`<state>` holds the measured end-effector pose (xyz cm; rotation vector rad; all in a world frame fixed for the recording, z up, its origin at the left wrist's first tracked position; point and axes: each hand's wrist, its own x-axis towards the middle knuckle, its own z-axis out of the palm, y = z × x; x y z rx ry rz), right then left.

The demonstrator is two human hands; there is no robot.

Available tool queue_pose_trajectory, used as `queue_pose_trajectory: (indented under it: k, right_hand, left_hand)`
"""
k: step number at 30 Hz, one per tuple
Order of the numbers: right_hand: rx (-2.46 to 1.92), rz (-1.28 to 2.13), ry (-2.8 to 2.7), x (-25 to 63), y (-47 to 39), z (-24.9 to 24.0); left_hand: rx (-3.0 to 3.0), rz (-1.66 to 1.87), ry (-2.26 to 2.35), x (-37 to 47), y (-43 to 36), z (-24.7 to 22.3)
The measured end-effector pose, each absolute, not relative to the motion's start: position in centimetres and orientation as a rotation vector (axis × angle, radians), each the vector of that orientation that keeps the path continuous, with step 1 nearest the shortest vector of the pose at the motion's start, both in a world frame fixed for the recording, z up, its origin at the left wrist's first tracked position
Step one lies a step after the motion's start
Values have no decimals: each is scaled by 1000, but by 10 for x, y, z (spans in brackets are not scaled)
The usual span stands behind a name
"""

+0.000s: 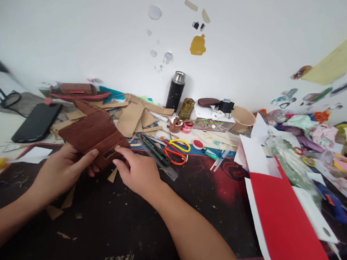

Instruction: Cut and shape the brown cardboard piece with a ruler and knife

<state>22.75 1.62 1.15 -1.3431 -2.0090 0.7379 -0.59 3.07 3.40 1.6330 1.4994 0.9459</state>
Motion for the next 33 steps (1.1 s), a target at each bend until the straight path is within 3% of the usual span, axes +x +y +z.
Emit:
queue_pose_trajectory:
  k: [7,18,25,33]
  right_hand:
    - [-1226,847,-2054,220,10,8]
    - [-1445,581,-1888,244,24,26]
    - [-1801,284,-1950,274,41,42]
    - [-2190,324,-2076,279,45,54]
  left_hand:
    - [1641,966,1517,-6,31,32]
    - [1624,1086,1520,-14,35,43]
    - [1614,1155,1536,-11,34,37]
    - [1626,1179,1567,-14,40,30]
